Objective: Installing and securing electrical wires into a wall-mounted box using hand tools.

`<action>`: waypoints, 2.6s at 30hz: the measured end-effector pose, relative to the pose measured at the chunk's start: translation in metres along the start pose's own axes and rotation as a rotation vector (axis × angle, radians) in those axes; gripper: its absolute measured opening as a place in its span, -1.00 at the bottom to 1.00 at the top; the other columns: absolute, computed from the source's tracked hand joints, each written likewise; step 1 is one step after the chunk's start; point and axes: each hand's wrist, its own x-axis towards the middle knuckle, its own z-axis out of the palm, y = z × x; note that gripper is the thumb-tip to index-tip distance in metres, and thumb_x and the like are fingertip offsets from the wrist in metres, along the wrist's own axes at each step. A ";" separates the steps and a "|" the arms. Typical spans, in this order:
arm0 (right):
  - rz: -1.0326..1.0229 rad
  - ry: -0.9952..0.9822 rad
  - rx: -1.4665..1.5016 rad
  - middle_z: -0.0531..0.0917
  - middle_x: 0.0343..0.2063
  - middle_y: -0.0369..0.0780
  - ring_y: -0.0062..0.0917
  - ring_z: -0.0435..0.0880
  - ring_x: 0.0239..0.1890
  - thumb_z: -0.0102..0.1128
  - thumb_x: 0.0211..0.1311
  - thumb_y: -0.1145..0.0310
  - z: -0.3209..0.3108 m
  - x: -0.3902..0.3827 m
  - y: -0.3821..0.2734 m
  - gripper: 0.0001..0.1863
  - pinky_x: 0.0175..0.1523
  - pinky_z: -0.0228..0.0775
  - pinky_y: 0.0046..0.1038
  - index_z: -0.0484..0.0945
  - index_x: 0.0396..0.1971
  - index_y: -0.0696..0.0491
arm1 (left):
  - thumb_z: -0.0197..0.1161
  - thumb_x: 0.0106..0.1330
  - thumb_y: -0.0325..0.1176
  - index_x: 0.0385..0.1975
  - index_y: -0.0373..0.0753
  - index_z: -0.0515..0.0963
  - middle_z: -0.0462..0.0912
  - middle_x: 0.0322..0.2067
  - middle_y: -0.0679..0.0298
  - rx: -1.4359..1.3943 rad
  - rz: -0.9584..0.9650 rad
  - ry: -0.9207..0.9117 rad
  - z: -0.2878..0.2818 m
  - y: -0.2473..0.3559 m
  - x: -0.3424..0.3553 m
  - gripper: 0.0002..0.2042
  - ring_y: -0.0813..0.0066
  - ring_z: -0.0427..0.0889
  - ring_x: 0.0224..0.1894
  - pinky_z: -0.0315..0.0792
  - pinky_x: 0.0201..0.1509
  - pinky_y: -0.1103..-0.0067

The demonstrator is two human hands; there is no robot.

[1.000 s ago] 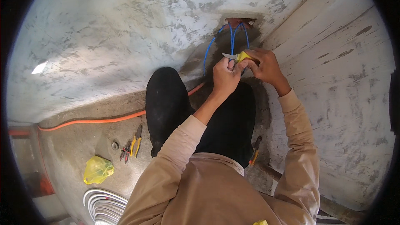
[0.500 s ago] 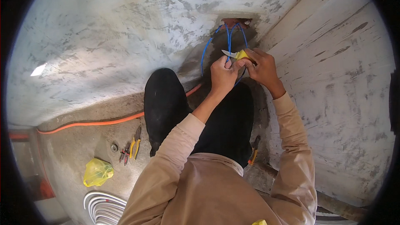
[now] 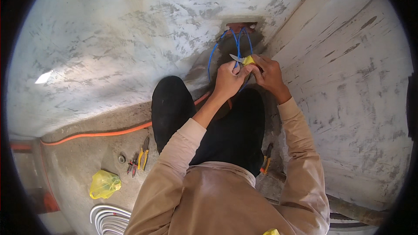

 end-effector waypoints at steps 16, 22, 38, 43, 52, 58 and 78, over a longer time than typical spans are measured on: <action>0.036 0.070 0.025 0.65 -0.42 -0.06 -0.13 0.65 -0.47 0.32 0.16 0.27 0.014 0.003 0.002 -0.69 -0.43 0.47 -0.32 0.63 -0.17 0.15 | 0.37 0.24 -0.12 -0.66 -0.41 0.30 0.23 -0.73 0.06 -0.011 -0.013 0.095 0.005 0.010 0.000 -0.50 0.25 0.06 -0.61 0.17 -0.55 0.36; 0.156 0.311 -0.156 0.59 -0.50 -0.10 -0.15 0.62 -0.50 0.32 0.19 0.25 0.027 -0.011 -0.003 -0.67 -0.44 0.45 -0.33 0.56 -0.15 0.15 | 0.31 0.30 -0.13 -0.67 -0.38 0.29 0.22 -0.74 0.18 0.019 -0.031 0.150 0.012 0.002 0.002 -0.51 0.47 0.13 -0.60 0.12 -0.56 0.39; 0.470 0.041 0.393 0.51 -0.69 -0.19 -0.49 0.48 -0.58 0.30 0.20 0.29 0.012 0.049 -0.038 -0.75 -0.42 0.31 -0.35 0.53 -0.45 0.17 | 0.01 0.44 -0.34 -0.23 -0.29 0.50 0.34 -0.60 0.47 -0.311 -0.197 -0.151 -0.031 0.012 0.009 -0.83 0.73 0.26 -0.59 0.15 -0.55 0.66; 0.633 0.009 1.917 0.49 -0.65 -0.36 -0.68 0.36 -0.70 0.23 0.26 0.34 0.009 0.033 -0.047 -0.85 -0.61 0.13 -0.57 0.51 -0.42 0.09 | 0.05 0.43 -0.33 -0.25 -0.26 0.49 0.17 -0.63 0.61 -0.561 -0.406 -0.183 -0.071 0.005 0.030 -0.85 0.86 0.11 -0.64 -0.05 -0.62 0.76; 0.683 0.085 0.940 0.35 -0.47 -0.39 -0.77 0.27 -0.60 0.01 0.43 0.01 0.045 -0.042 -0.107 -0.63 -0.51 0.12 -0.67 0.41 -0.26 0.06 | -0.01 0.41 -0.34 -0.25 -0.28 0.50 0.27 -0.59 0.53 -0.306 -0.431 -0.246 -0.081 0.039 0.040 -0.83 0.82 0.13 -0.65 0.00 -0.63 0.75; 0.607 0.484 1.509 0.36 -0.50 -0.40 -0.77 0.25 -0.59 -0.09 0.48 -0.02 0.106 0.005 -0.086 -0.58 -0.52 0.07 -0.67 0.43 -0.17 0.09 | 0.00 0.35 -0.34 -0.38 -0.33 0.51 0.41 -0.60 0.40 -0.035 -0.310 -0.200 -0.076 0.028 0.046 -0.79 0.67 0.28 -0.64 0.16 -0.59 0.61; 0.379 0.419 1.525 0.43 -0.63 -0.39 -0.76 0.30 -0.61 0.30 0.26 0.17 0.127 0.024 -0.055 -0.69 -0.53 0.12 -0.61 0.59 -0.41 0.15 | 0.37 0.24 -0.14 -0.64 -0.23 0.21 0.18 -0.67 0.43 0.502 0.134 -0.219 -0.068 0.054 0.038 -0.53 0.63 0.12 -0.55 0.09 -0.51 0.61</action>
